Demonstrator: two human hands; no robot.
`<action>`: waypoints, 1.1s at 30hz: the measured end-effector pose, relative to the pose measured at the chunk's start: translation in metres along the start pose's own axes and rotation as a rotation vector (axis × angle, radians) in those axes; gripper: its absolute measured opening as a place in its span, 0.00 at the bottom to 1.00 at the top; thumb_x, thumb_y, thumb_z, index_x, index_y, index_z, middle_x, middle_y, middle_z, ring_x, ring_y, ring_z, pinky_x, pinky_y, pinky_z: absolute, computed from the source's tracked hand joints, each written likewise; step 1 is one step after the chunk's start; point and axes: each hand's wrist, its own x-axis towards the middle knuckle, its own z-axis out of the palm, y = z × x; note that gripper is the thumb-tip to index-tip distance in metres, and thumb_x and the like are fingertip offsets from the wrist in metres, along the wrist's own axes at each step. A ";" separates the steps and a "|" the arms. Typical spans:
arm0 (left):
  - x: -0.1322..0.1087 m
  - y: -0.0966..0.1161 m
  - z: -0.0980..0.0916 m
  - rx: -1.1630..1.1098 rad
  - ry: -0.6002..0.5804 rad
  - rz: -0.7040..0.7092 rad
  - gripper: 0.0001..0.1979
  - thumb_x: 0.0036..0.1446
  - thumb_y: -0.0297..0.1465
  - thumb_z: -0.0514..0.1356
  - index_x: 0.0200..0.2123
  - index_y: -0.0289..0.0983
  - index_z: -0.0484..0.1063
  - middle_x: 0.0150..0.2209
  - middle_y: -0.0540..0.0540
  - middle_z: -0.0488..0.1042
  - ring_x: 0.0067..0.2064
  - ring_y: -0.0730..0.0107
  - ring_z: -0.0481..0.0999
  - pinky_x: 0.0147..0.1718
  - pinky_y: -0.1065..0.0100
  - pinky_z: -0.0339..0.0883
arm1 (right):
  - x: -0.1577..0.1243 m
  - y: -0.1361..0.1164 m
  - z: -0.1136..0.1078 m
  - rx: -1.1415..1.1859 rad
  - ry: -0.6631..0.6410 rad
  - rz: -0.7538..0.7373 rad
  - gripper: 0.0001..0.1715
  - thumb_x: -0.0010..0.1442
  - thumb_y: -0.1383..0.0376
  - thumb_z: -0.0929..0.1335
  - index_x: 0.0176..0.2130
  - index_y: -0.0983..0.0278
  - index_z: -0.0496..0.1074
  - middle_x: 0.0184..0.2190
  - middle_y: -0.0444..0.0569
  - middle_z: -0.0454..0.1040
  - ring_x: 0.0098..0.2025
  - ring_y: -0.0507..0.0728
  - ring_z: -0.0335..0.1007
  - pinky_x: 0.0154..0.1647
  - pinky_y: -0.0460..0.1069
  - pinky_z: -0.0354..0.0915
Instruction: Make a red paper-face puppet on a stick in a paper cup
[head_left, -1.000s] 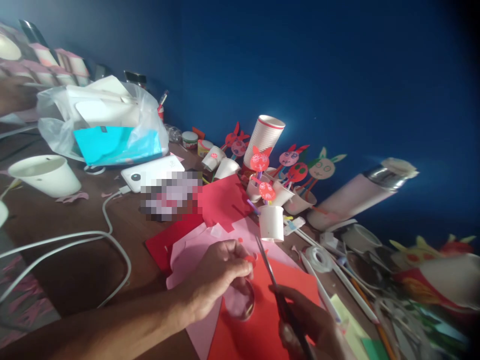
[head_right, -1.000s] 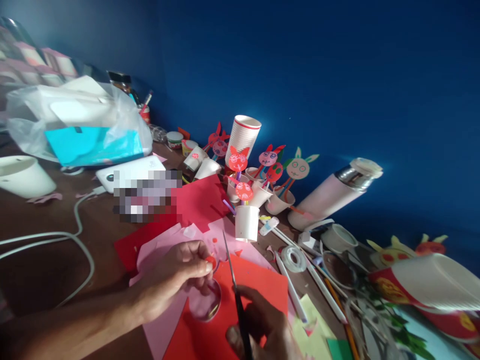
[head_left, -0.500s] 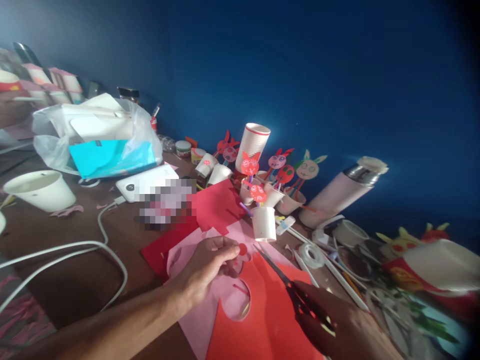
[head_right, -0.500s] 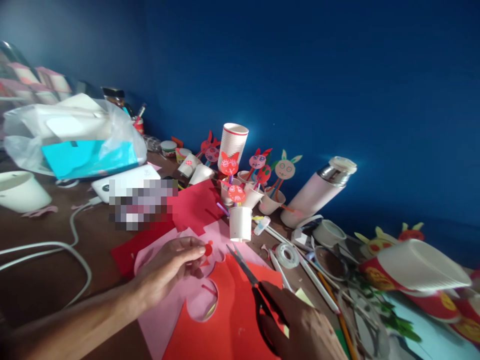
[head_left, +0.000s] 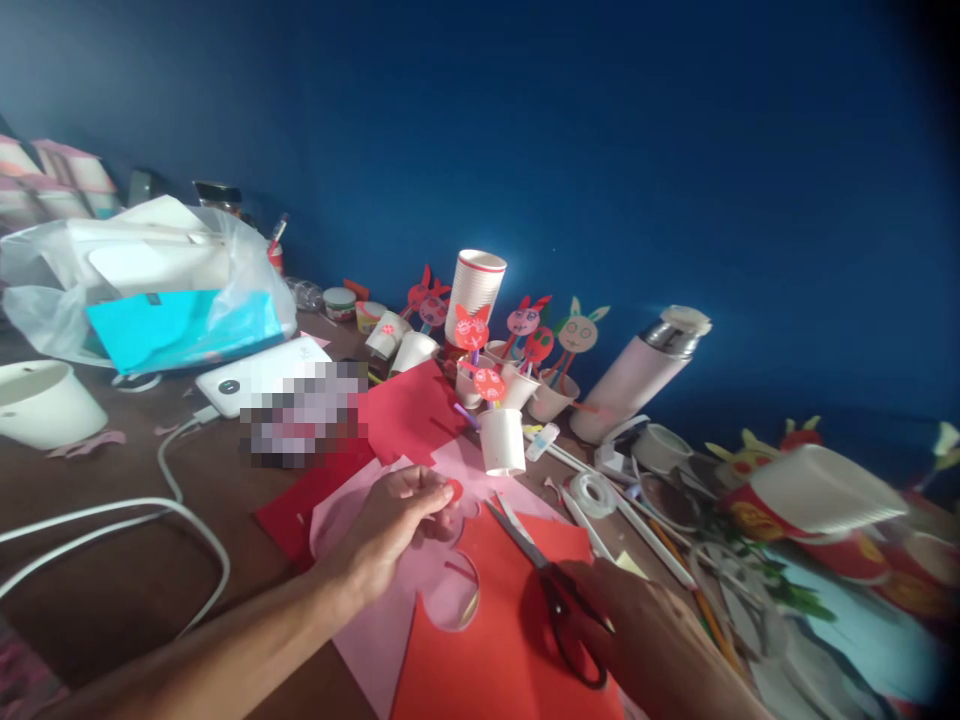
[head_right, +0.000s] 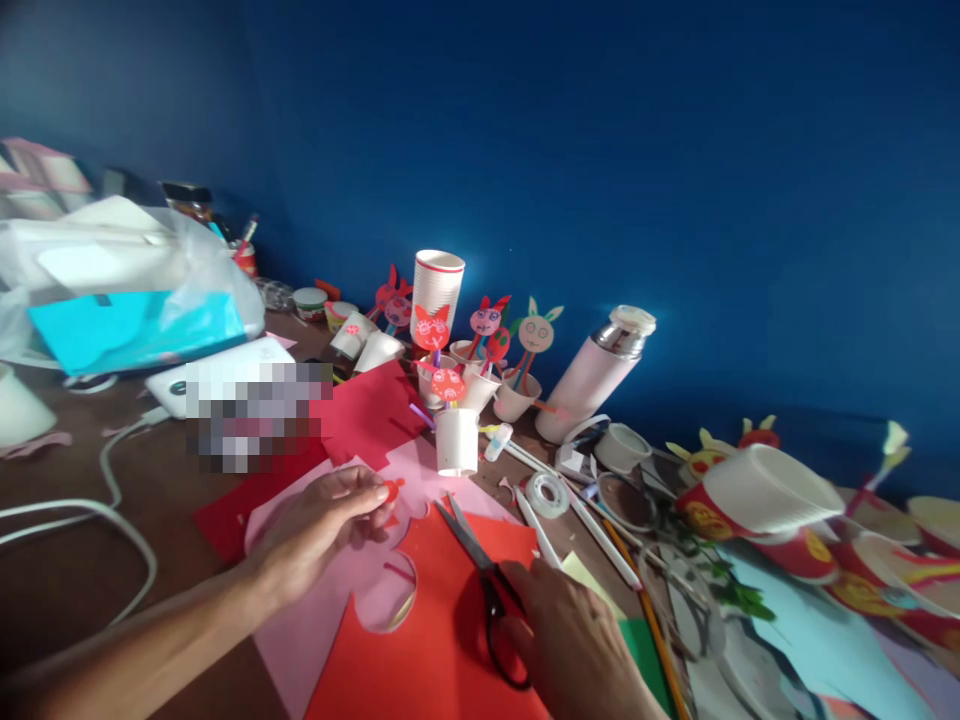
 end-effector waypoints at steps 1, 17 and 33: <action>0.000 -0.001 0.000 0.005 -0.003 0.016 0.11 0.49 0.36 0.60 0.25 0.36 0.64 0.21 0.53 0.68 0.25 0.74 0.71 0.29 0.70 0.61 | 0.001 -0.001 -0.001 -0.006 -0.007 -0.004 0.15 0.53 0.67 0.64 0.39 0.53 0.74 0.31 0.44 0.76 0.33 0.56 0.74 0.32 0.46 0.62; -0.008 0.005 0.012 0.104 -0.042 -0.024 0.10 0.43 0.34 0.60 0.25 0.36 0.62 0.21 0.52 0.71 0.22 0.74 0.70 0.22 0.74 0.55 | 0.008 0.025 0.013 -0.210 0.218 0.046 0.20 0.50 0.68 0.64 0.43 0.54 0.73 0.40 0.47 0.78 0.40 0.60 0.75 0.33 0.48 0.66; -0.016 -0.010 0.026 0.084 -0.183 -0.009 0.10 0.44 0.34 0.62 0.24 0.35 0.66 0.15 0.51 0.67 0.18 0.74 0.66 0.19 0.73 0.55 | 0.015 -0.053 0.008 0.837 0.283 0.115 0.08 0.53 0.63 0.65 0.29 0.63 0.74 0.25 0.43 0.74 0.26 0.51 0.67 0.25 0.43 0.58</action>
